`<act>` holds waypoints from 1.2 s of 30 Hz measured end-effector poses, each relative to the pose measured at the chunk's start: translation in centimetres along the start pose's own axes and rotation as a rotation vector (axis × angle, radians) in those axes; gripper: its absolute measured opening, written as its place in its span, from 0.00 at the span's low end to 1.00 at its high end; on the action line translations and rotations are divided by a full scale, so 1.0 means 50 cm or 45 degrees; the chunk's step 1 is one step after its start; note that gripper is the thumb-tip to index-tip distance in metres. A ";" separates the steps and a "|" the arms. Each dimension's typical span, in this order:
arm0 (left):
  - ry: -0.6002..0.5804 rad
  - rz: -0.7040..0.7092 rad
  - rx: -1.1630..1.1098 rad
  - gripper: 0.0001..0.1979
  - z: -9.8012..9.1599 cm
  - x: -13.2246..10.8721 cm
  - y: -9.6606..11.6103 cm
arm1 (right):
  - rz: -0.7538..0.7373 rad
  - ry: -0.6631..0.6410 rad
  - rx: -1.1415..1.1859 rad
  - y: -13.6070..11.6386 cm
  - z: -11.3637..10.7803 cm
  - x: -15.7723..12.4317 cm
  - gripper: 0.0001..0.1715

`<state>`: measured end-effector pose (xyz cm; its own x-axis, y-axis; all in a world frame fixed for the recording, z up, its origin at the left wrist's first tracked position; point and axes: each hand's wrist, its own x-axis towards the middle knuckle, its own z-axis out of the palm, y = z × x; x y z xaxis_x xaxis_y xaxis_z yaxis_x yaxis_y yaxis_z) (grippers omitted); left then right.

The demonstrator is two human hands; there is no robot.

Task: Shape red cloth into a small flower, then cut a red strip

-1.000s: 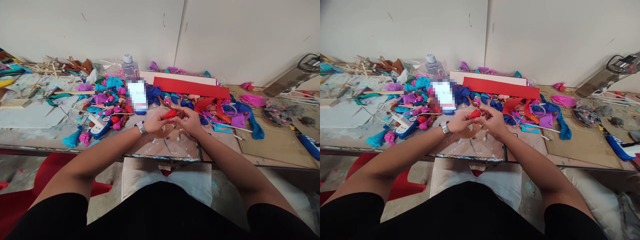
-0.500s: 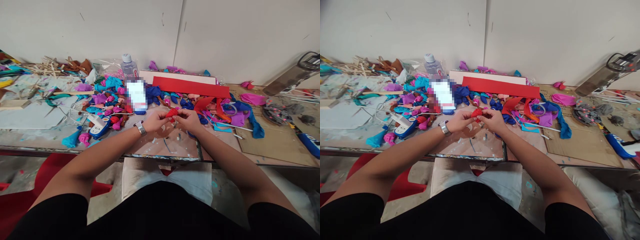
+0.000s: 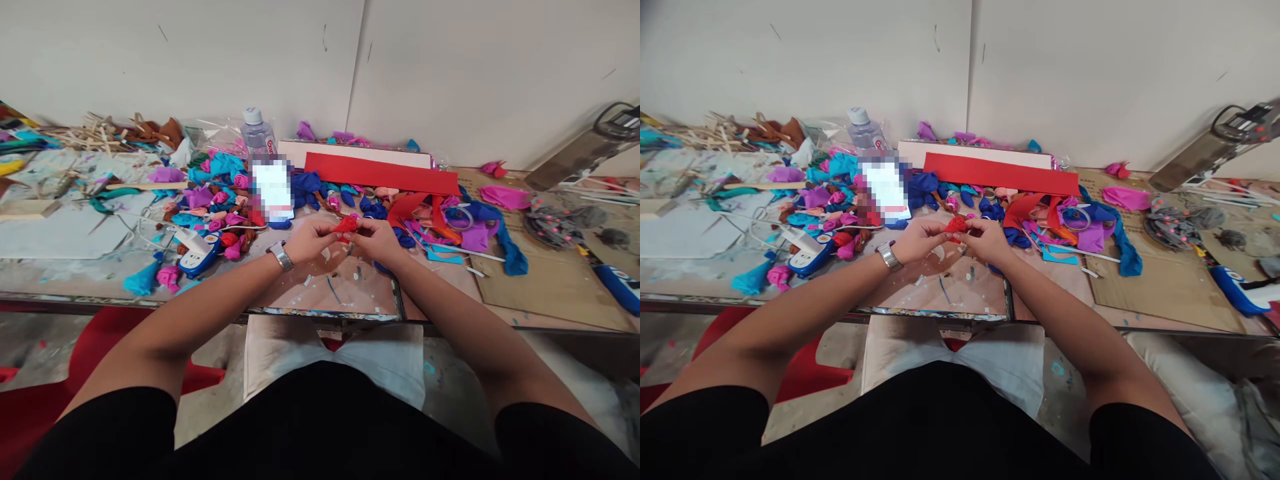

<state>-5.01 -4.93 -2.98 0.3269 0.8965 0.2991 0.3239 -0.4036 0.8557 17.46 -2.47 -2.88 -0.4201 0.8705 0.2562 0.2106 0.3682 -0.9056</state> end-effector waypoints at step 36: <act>0.039 -0.101 -0.047 0.18 0.001 0.002 0.002 | 0.151 -0.018 0.043 -0.019 0.000 -0.002 0.25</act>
<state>-4.90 -4.89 -2.89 0.2738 0.9309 0.2418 0.3144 -0.3243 0.8922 17.29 -2.92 -2.05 -0.4063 0.9026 0.1420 0.2298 0.2514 -0.9402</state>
